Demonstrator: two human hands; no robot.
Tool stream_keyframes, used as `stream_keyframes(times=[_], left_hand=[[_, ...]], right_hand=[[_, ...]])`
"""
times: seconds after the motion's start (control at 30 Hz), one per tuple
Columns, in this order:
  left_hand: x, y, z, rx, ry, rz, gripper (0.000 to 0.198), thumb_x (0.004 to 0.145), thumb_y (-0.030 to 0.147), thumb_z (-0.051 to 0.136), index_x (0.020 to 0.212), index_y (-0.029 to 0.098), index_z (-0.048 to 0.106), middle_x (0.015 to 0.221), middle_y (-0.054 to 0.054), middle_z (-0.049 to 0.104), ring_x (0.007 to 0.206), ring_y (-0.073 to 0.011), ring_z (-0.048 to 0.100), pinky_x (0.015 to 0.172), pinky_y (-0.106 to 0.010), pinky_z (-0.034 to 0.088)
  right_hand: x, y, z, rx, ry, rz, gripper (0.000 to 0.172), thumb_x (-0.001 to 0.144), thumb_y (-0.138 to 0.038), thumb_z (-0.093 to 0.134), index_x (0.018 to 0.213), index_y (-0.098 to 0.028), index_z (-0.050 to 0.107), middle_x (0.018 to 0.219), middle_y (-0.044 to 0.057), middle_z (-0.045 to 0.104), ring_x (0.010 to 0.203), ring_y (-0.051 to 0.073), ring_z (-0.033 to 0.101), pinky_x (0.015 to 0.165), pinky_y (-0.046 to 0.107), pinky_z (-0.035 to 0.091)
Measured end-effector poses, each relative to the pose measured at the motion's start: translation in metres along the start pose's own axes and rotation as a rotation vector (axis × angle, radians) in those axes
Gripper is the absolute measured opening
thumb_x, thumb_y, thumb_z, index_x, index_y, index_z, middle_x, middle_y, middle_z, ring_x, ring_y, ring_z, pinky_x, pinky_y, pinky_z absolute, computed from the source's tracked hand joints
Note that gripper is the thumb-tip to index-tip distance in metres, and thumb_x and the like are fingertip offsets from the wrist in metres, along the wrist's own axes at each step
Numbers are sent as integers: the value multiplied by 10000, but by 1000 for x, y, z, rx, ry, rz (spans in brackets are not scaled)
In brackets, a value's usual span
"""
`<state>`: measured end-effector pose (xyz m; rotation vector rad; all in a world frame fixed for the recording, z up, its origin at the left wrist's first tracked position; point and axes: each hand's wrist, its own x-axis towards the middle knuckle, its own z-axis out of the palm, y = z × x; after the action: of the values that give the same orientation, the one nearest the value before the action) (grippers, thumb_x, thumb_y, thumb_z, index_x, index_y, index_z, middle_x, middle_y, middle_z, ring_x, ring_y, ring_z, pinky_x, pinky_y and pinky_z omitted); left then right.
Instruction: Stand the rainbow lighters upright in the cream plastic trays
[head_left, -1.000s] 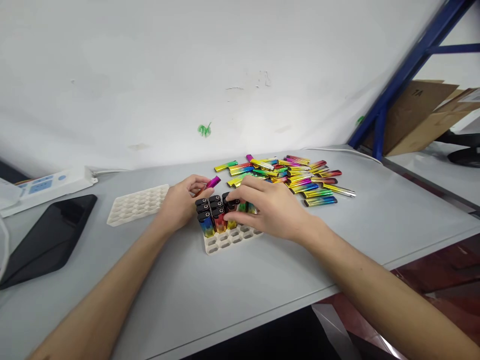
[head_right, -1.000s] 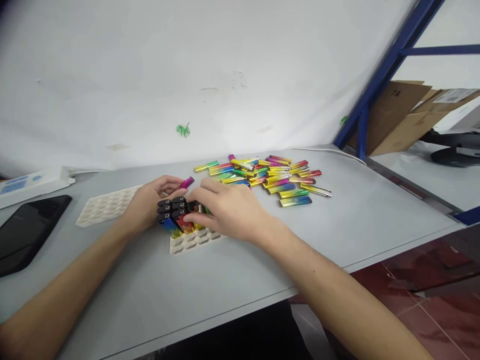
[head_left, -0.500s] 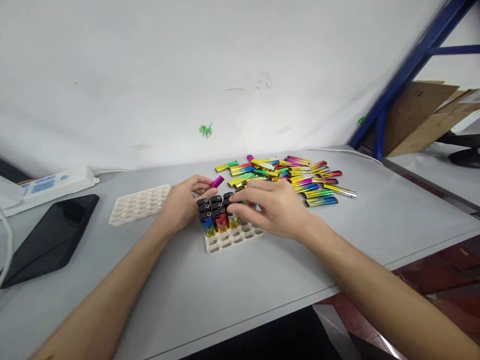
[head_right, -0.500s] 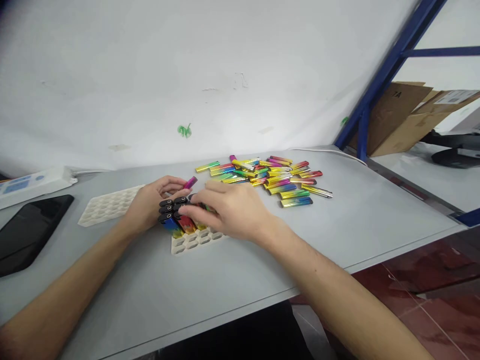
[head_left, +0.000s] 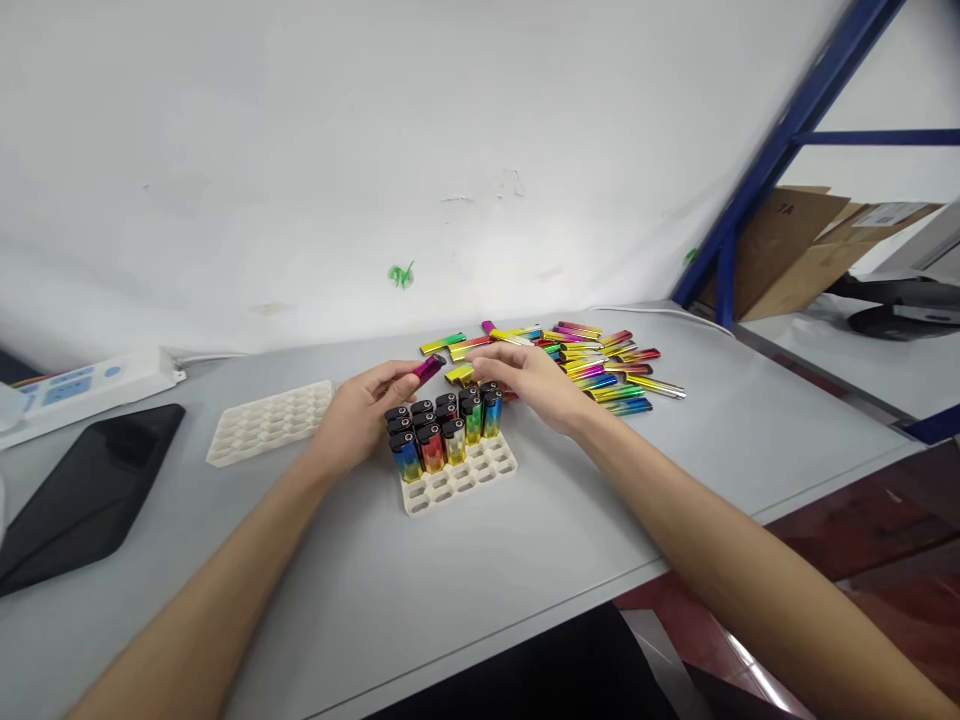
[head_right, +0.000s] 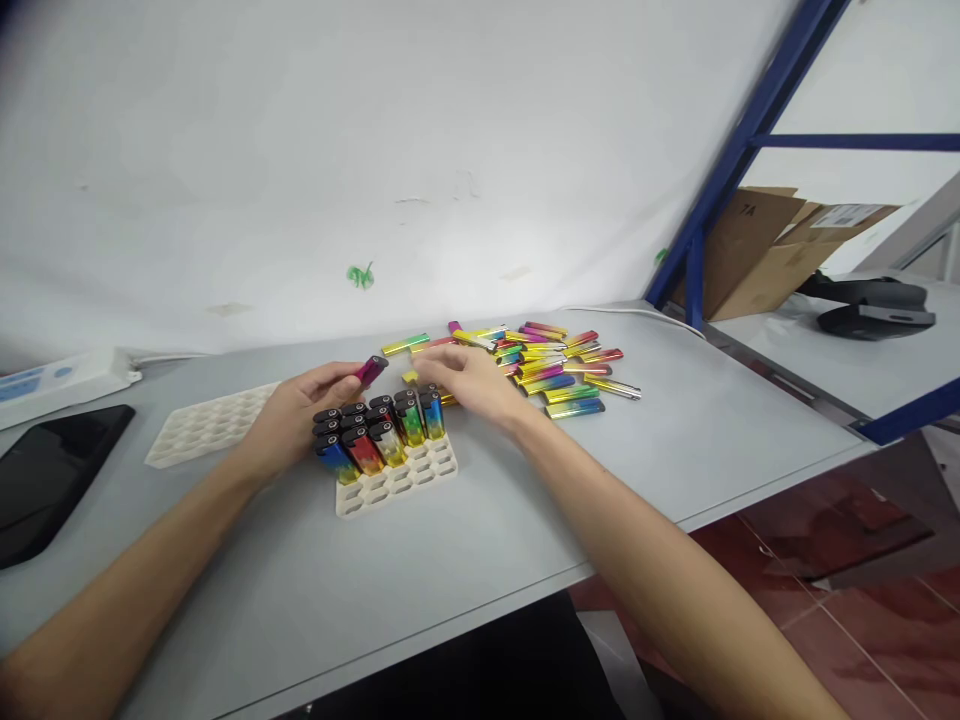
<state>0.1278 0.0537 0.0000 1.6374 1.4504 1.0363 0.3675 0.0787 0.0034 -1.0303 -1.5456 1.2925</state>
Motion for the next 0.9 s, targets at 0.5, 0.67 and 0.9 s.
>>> stream_keyframes(times=[0.5, 0.67, 0.9], left_hand=[[4, -1, -2, -206, -94, 23, 678, 696, 555, 843, 1283, 266, 666, 1356, -103, 714, 1296, -311, 641, 1101, -423, 515], [10, -12, -8, 71, 69, -18, 548, 808, 637, 686, 1195, 249, 669, 1265, -116, 756, 1195, -313, 696, 1044, -466, 540], [7, -7, -4, 342, -17, 99, 379, 816, 580, 575, 1020, 280, 687, 1139, -95, 783, 1111, -340, 719, 1035, -481, 521]], right_hand=[[10, 9, 9, 461, -50, 106, 251, 784, -316, 853, 999, -218, 770, 921, 20, 782, 792, 125, 696, 733, 263, 553], [14, 6, 3, 423, 212, -5, 300, 785, -453, 840, 938, -216, 737, 868, -23, 731, 698, 86, 616, 642, 219, 516], [14, -8, -5, 773, 294, 155, 371, 945, -571, 635, 850, -233, 517, 525, -101, 477, 399, 70, 364, 392, 183, 312]])
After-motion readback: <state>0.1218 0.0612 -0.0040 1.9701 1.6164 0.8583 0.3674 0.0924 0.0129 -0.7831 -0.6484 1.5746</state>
